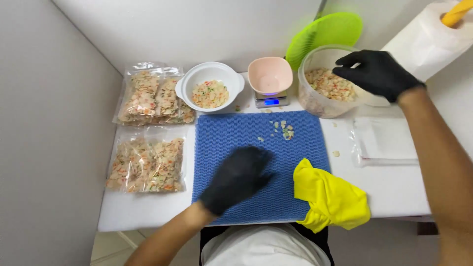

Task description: Weighing a food mixture on a digital scale and transferring it into small plastic bags for packaging.

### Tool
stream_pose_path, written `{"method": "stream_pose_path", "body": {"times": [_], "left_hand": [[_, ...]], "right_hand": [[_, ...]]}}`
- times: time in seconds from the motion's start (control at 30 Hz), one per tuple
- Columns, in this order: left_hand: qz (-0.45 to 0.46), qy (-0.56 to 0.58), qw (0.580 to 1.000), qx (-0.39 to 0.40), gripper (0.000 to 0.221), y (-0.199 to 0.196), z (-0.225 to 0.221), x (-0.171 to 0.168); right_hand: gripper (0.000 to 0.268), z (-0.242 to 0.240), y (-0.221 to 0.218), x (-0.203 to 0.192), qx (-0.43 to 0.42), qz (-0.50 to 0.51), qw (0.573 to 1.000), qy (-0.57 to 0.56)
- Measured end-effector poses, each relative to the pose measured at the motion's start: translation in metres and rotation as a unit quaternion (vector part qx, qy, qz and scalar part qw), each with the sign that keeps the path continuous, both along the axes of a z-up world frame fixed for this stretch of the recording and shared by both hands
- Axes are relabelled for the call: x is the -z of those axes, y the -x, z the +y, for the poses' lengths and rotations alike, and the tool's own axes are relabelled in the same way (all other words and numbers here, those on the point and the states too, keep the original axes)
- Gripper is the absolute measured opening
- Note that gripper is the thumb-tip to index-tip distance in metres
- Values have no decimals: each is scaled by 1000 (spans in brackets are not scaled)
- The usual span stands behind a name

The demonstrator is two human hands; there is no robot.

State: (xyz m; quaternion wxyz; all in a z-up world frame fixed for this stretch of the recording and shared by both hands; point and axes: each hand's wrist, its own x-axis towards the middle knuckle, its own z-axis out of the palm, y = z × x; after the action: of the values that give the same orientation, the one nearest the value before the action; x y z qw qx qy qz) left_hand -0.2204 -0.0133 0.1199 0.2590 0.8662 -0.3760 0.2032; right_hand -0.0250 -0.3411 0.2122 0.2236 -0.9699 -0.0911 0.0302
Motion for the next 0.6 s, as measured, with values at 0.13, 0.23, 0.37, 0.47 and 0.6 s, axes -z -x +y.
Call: {"method": "stream_pose_path", "body": {"times": [0.13,0.23,0.37,0.47,0.6], "left_hand": [[-56,5,991,123,42,-32,-106,65],[-123,70,984,104,39,-60,-152,106],[-98,142,982,73,36,-75,-165,127],[-68,139,986,62,32,-74,-163,132],[-47,121,989,74,33,-78,-163,136]], "right_hand": [[86,13,-42,30,-11,198,968,156],[101,34,-44,43,-32,262,957,123],[104,18,-70,79,-55,260,955,133],[91,-4,-91,127,-70,219,963,142],[64,7,-72,111,-76,183,970,142]]}}
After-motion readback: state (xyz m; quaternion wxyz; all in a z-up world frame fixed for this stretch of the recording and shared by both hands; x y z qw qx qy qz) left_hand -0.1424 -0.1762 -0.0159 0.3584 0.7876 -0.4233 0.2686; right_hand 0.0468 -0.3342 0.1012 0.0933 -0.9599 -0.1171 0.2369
